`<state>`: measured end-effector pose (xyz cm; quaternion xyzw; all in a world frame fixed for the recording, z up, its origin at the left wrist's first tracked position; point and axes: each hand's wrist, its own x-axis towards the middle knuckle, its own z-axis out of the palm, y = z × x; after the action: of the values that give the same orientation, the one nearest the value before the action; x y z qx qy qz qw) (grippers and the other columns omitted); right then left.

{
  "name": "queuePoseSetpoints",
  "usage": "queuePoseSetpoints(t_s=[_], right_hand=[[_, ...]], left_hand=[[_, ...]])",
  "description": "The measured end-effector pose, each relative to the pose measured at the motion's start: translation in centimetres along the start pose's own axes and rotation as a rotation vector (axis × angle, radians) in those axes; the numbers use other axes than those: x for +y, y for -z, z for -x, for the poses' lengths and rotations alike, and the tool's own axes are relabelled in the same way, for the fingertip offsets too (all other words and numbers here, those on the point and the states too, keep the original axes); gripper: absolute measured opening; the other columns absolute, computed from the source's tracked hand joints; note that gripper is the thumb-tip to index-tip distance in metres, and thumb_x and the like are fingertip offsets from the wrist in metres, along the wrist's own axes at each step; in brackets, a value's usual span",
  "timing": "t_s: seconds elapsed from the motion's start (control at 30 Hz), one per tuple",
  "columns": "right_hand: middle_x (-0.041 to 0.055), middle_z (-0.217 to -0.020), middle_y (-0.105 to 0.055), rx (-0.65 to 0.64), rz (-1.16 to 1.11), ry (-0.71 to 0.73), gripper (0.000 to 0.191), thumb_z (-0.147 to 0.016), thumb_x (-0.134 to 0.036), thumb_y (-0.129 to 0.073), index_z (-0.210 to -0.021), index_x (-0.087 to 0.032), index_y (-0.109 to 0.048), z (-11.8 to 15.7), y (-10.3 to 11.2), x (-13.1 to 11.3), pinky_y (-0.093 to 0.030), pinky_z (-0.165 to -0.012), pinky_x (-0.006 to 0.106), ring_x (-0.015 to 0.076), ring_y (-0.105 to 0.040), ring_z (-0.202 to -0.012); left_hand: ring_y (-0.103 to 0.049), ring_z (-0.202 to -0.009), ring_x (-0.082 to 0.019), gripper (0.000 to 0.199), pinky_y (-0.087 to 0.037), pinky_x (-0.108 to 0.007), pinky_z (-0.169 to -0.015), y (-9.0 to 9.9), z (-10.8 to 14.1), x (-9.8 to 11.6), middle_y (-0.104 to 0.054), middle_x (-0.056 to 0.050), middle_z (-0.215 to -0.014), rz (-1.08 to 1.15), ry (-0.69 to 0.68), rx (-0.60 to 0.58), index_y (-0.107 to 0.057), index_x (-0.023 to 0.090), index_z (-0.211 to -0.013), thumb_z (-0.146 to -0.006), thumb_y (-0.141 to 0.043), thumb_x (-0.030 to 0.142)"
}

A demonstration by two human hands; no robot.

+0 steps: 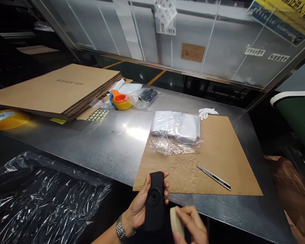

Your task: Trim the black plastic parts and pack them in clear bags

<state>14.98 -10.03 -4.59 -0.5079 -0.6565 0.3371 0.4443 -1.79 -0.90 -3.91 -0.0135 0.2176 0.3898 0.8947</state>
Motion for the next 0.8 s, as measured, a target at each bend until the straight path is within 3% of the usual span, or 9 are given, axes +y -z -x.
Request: queuePoseSetpoints(t_s=[0.13,0.3,0.4,0.5,0.6,0.67,0.77,0.8], right_hand=[[0.0089,-0.096,-0.054,0.064,0.129,0.031,0.037,-0.082,-0.023,-0.055,-0.12,-0.024,-0.054,-2.0,2.3,-1.3,-0.05,-0.066,0.029,0.0197,-0.057,-0.082],[0.0106,-0.103,-0.05,0.016,0.246,0.197,0.044,-0.082,-0.015,-0.051,-0.125,-0.02,-0.048,-4.3,2.2,-2.8,-0.05,-0.071,0.032,0.0214,-0.053,-0.092],[0.0112,-0.104,-0.048,-0.129,0.337,0.272,0.048,-0.081,-0.011,-0.051,-0.128,-0.018,-0.045,-5.8,1.6,-3.7,-0.048,-0.075,0.034,0.0214,-0.05,-0.093],[0.0117,-0.103,-0.047,-0.333,0.368,0.278,0.047,-0.083,-0.012,-0.051,-0.129,-0.015,-0.044,-6.7,1.0,-4.4,-0.047,-0.078,0.035,0.0207,-0.047,-0.093],[0.0116,-0.102,-0.046,-0.423,0.334,0.32,0.046,-0.083,-0.014,-0.051,-0.128,-0.014,-0.044,-7.0,0.5,-4.5,-0.047,-0.077,0.035,0.02,-0.045,-0.09],[0.0112,-0.102,-0.045,-0.363,0.344,0.333,0.048,-0.083,-0.013,-0.051,-0.13,-0.015,-0.042,-7.0,0.3,-4.1,-0.046,-0.077,0.036,0.0204,-0.044,-0.091],[0.0107,-0.101,-0.044,-0.183,0.415,0.278,0.05,-0.084,-0.011,-0.048,-0.133,-0.018,-0.038,-7.1,0.3,-3.4,-0.045,-0.074,0.037,0.0205,-0.043,-0.091],[0.0104,-0.1,-0.044,-0.151,0.446,0.262,0.048,-0.085,-0.011,-0.048,-0.132,-0.018,-0.039,-7.1,0.2,-3.4,-0.046,-0.073,0.037,0.0203,-0.043,-0.089]], left_hand=[[-0.059,-0.064,-0.014,0.06,-0.049,-0.029,-0.06,-0.3,0.2,-0.4,-0.061,-0.005,-0.078,0.038,0.123,-0.058,-0.056,0.014,-0.109,-0.081,-0.035,0.062],[-0.06,-0.065,-0.017,0.065,-0.048,-0.032,-0.06,-0.4,0.7,-0.8,-0.062,-0.006,-0.077,0.068,0.235,-0.124,-0.055,0.014,-0.112,-0.082,-0.027,0.064],[-0.062,-0.065,-0.019,0.063,-0.047,-0.033,-0.062,-0.5,1.2,-1.1,-0.065,-0.01,-0.086,0.013,0.247,-0.128,-0.049,0.017,-0.123,-0.085,-0.026,0.061],[-0.062,-0.06,-0.018,0.06,-0.047,-0.033,-0.062,-0.3,1.5,-1.4,-0.065,-0.01,-0.097,-0.117,0.165,-0.049,-0.04,0.023,-0.132,-0.086,-0.025,0.059],[-0.062,-0.072,-0.016,0.063,-0.045,-0.03,-0.079,0.1,1.6,-1.8,-0.065,-0.011,-0.099,-0.228,0.017,-0.009,-0.045,0.015,-0.129,-0.088,-0.022,0.056],[-0.062,-0.067,-0.016,0.068,-0.046,-0.028,-0.077,0.3,1.6,-2.2,-0.067,-0.01,-0.082,-0.289,-0.004,-0.035,-0.047,0.011,-0.127,-0.087,-0.017,0.058],[-0.052,-0.04,-0.015,0.08,-0.042,-0.026,-0.045,0.3,1.7,-2.6,-0.06,-0.003,-0.052,-0.412,0.067,-0.043,-0.041,0.014,-0.131,-0.081,-0.01,0.067],[-0.05,-0.038,-0.015,0.08,-0.04,-0.026,-0.043,0.2,1.7,-2.5,-0.059,-0.003,-0.05,-0.446,0.068,-0.02,-0.04,0.015,-0.132,-0.08,-0.01,0.068]])
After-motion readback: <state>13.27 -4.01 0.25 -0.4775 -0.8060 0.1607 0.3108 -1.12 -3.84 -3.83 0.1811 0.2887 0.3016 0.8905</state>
